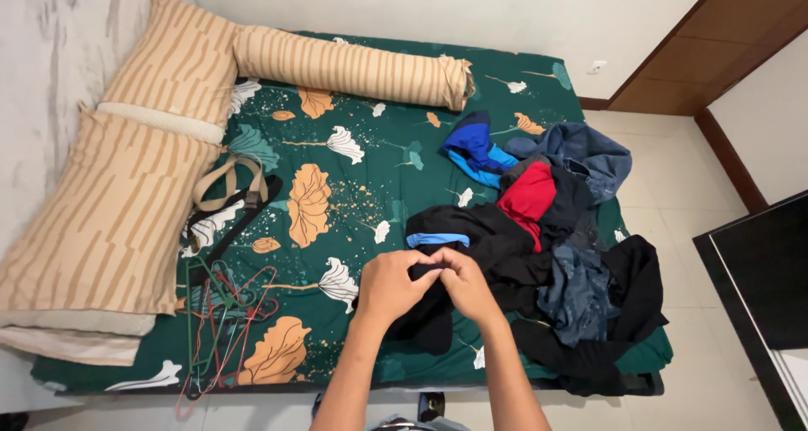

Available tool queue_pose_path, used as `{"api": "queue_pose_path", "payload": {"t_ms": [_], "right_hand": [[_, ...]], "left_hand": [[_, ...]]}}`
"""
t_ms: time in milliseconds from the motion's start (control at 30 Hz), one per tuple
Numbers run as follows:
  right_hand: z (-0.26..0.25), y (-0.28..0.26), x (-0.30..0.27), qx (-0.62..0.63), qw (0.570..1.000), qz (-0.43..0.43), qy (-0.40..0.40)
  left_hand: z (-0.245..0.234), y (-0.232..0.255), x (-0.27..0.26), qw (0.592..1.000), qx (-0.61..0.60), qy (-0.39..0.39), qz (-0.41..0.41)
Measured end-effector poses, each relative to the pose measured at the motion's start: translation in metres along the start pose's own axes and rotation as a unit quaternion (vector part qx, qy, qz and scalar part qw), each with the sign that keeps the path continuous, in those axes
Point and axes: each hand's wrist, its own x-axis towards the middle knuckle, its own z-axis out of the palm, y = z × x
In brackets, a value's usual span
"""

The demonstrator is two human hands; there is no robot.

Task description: Gathering clothes from a bed and putting them on hangers.

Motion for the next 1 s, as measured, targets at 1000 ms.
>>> {"api": "queue_pose_path", "payload": {"t_ms": [1000], "right_hand": [[-0.048, 0.022, 0.007, 0.089, 0.984, 0.016, 0.151]], "left_hand": [[0.037, -0.009, 0.041, 0.989, -0.087, -0.106, 0.059]]}}
